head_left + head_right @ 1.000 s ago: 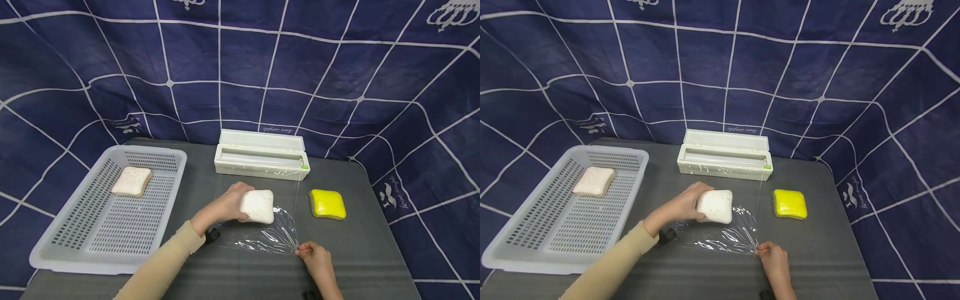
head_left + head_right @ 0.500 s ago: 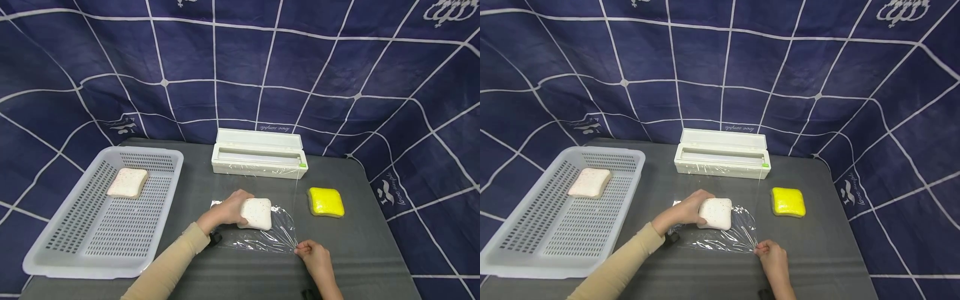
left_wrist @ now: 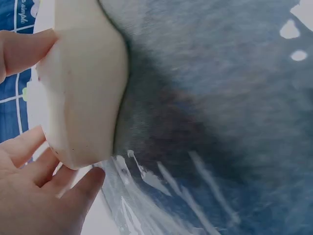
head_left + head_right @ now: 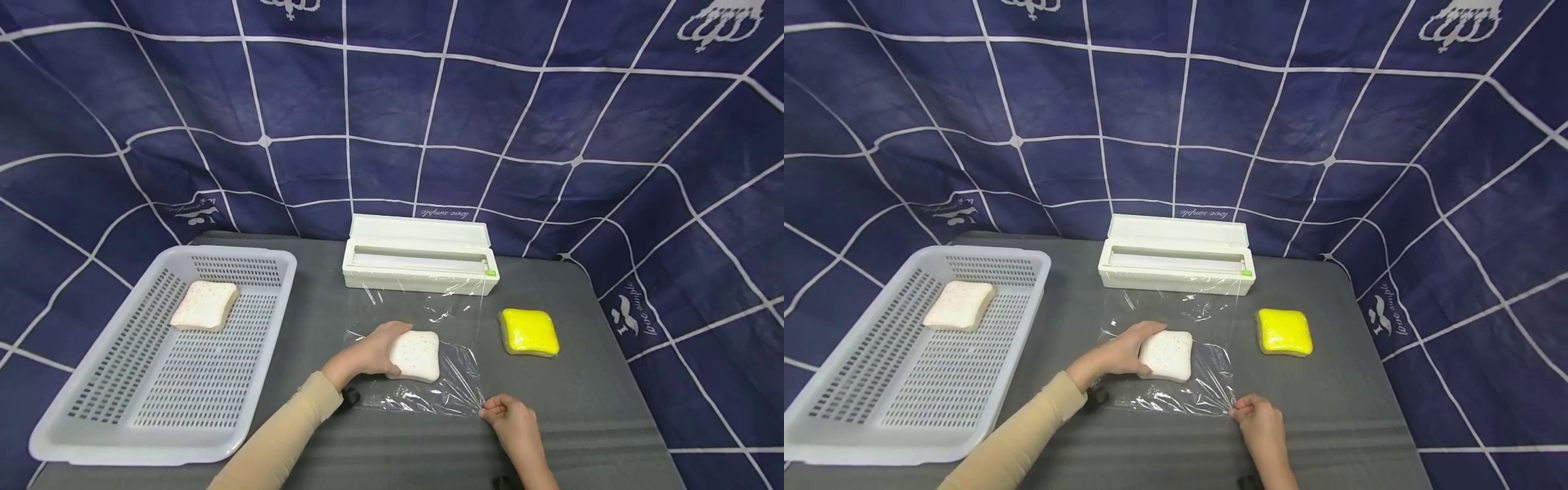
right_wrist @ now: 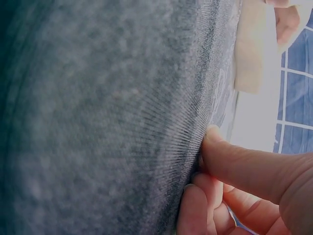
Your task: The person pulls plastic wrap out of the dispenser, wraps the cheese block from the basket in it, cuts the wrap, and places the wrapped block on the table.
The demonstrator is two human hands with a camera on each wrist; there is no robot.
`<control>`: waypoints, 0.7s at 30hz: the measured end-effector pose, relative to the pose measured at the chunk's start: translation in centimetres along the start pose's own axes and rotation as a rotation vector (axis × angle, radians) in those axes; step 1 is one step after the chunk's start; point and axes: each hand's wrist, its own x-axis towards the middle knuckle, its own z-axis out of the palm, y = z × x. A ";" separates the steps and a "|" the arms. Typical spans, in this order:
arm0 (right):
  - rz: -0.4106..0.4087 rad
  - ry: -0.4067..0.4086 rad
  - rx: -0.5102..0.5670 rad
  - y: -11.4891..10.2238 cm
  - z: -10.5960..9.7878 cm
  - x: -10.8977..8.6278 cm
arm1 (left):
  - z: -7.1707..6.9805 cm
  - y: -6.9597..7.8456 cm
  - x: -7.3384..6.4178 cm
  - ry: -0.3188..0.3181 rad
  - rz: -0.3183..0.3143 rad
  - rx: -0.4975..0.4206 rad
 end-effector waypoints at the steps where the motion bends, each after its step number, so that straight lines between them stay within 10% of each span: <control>1: -0.003 0.000 -0.002 0.0 0.0 0.0 | 0.0 -0.1 -0.2 0.004 0.008 -0.001; 13: -0.124 0.093 -0.052 0.2 0.0 -0.4 | -1.3 -0.1 -5.5 0.327 -0.046 0.050; 21: -0.246 0.142 -0.091 -0.6 0.0 -0.7 | -0.3 -0.9 -9.6 0.251 -0.072 0.183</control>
